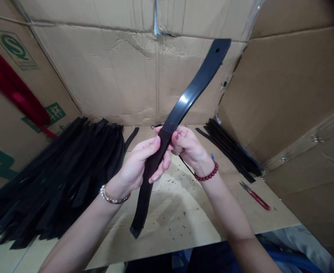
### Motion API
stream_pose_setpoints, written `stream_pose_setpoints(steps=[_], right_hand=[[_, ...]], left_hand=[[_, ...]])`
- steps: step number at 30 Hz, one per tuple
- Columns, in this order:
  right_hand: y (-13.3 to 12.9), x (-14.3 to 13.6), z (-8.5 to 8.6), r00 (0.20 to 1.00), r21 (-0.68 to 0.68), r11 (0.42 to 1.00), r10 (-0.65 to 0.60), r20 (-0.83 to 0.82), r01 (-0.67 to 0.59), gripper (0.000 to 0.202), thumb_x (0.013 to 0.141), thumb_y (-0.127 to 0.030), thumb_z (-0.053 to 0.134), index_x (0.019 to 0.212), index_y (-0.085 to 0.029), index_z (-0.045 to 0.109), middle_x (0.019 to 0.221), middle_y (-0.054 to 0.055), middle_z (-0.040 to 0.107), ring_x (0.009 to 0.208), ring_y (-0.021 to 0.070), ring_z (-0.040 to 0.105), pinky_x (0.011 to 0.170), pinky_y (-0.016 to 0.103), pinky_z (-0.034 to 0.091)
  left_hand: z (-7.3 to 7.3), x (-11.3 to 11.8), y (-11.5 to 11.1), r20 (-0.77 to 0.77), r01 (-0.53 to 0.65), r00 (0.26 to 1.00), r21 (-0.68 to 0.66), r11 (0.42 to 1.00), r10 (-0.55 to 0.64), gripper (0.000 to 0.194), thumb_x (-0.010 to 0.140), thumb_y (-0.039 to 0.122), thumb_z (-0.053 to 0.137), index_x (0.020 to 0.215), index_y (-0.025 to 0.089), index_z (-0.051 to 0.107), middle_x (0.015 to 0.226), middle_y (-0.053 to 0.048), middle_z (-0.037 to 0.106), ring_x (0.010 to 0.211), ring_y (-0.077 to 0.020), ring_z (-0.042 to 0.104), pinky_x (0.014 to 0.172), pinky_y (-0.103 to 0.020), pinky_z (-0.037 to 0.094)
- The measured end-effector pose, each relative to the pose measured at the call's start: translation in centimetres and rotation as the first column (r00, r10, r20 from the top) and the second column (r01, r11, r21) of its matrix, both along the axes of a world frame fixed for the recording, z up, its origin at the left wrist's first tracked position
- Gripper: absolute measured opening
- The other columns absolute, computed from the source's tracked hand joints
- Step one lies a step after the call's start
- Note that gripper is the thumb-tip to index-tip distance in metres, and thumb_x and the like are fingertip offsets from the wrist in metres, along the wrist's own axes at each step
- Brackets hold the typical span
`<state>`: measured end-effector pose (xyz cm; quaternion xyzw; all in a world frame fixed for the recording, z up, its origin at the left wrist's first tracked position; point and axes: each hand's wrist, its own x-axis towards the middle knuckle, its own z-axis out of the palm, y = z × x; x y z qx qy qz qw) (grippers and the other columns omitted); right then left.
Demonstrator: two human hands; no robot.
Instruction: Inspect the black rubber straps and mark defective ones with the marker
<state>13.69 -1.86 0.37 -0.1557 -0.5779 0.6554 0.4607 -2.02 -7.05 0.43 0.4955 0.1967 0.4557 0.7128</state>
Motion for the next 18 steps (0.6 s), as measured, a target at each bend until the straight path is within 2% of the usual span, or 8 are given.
stream_pose_setpoints(steps=[2,5,8,10,12,14,16,18], right_hand=[[0.3,-0.1,-0.3,0.999,-0.022,0.999,0.040,-0.015,-0.040,0.054,0.066,-0.055,0.084,0.097,-0.013,0.069,0.050,-0.008,0.048,0.040,0.0017,0.024,0.038,0.021,0.007],[0.7,-0.3,-0.6,0.999,-0.062,0.998,0.009,-0.051,-0.012,0.050,0.059,-0.052,0.089,0.078,-0.015,0.062,0.044,-0.011,0.042,0.037,0.0006,0.021,0.037,0.019,0.008],[0.7,-0.4,-0.6,0.994,-0.058,0.995,-0.089,-0.065,0.085,0.049,0.060,-0.045,0.091,0.066,-0.018,0.050,0.043,-0.011,0.045,0.035,0.0005,0.026,0.036,0.018,0.012],[0.5,-0.3,-0.4,0.986,-0.027,0.989,-0.149,-0.071,0.147,0.048,0.063,-0.039,0.091,0.065,-0.019,0.046,0.042,-0.012,0.044,0.034,0.0010,0.028,0.035,0.018,0.017],[0.3,-0.4,-0.2,0.982,0.005,0.985,-0.171,-0.084,0.172,0.044,0.067,-0.034,0.089,0.067,-0.020,0.047,0.040,-0.014,0.040,0.033,0.0012,0.027,0.036,0.017,0.020],[0.1,-0.3,0.0,0.981,0.019,0.985,-0.171,-0.092,0.173,0.040,0.071,-0.033,0.087,0.068,-0.019,0.049,0.040,-0.013,0.040,0.034,0.0013,0.029,0.037,0.017,0.022],[0.0,-0.3,0.0,0.991,0.020,0.993,-0.118,-0.054,0.120,0.036,0.074,-0.036,0.085,0.071,-0.017,0.054,0.043,-0.011,0.047,0.036,0.0010,0.031,0.037,0.017,0.018],[0.0,-0.1,0.0,1.000,0.025,1.000,0.005,0.004,-0.005,0.037,0.074,-0.046,0.082,0.081,-0.015,0.063,0.046,-0.007,0.054,0.036,0.0010,0.031,0.037,0.018,0.012]], left_hand=[[-0.3,-0.1,0.2,0.031,0.082,0.996,-0.052,0.995,-0.080,0.037,0.097,0.048,0.049,0.091,0.014,0.062,0.055,0.001,0.060,0.027,-0.0056,0.042,0.027,-0.015,0.032],[-0.8,0.4,0.4,-0.018,0.047,0.999,-0.064,0.997,-0.048,0.044,0.097,0.054,0.048,0.086,0.013,0.062,0.055,0.002,0.057,0.030,-0.0053,0.043,0.028,-0.015,0.031],[-1.0,1.4,0.3,-0.090,-0.149,0.984,0.066,0.987,0.155,0.041,0.094,0.054,0.054,0.085,0.014,0.057,0.062,0.001,0.058,0.039,-0.0052,0.049,0.035,-0.015,0.037],[-0.9,1.8,0.1,-0.113,-0.287,0.944,0.180,0.941,0.310,0.033,0.092,0.047,0.063,0.085,0.016,0.054,0.067,0.002,0.060,0.045,-0.0059,0.053,0.040,-0.015,0.041],[-0.7,1.9,0.0,-0.118,-0.359,0.911,0.239,0.902,0.394,0.028,0.092,0.040,0.064,0.085,0.016,0.053,0.068,0.002,0.060,0.048,-0.0067,0.055,0.041,-0.016,0.043],[-0.6,1.7,-0.1,-0.116,-0.338,0.923,0.217,0.916,0.368,0.028,0.096,0.041,0.058,0.087,0.015,0.055,0.067,0.001,0.061,0.045,-0.0068,0.054,0.039,-0.016,0.042],[-0.4,1.1,-0.1,-0.109,-0.236,0.962,0.143,0.961,0.252,0.033,0.099,0.045,0.050,0.089,0.014,0.057,0.063,0.001,0.060,0.038,-0.0066,0.050,0.034,-0.017,0.038],[-0.4,0.6,0.0,-0.087,-0.098,0.991,0.065,0.993,0.103,0.038,0.099,0.049,0.046,0.089,0.014,0.057,0.056,0.002,0.058,0.032,-0.0064,0.045,0.031,-0.016,0.035]])
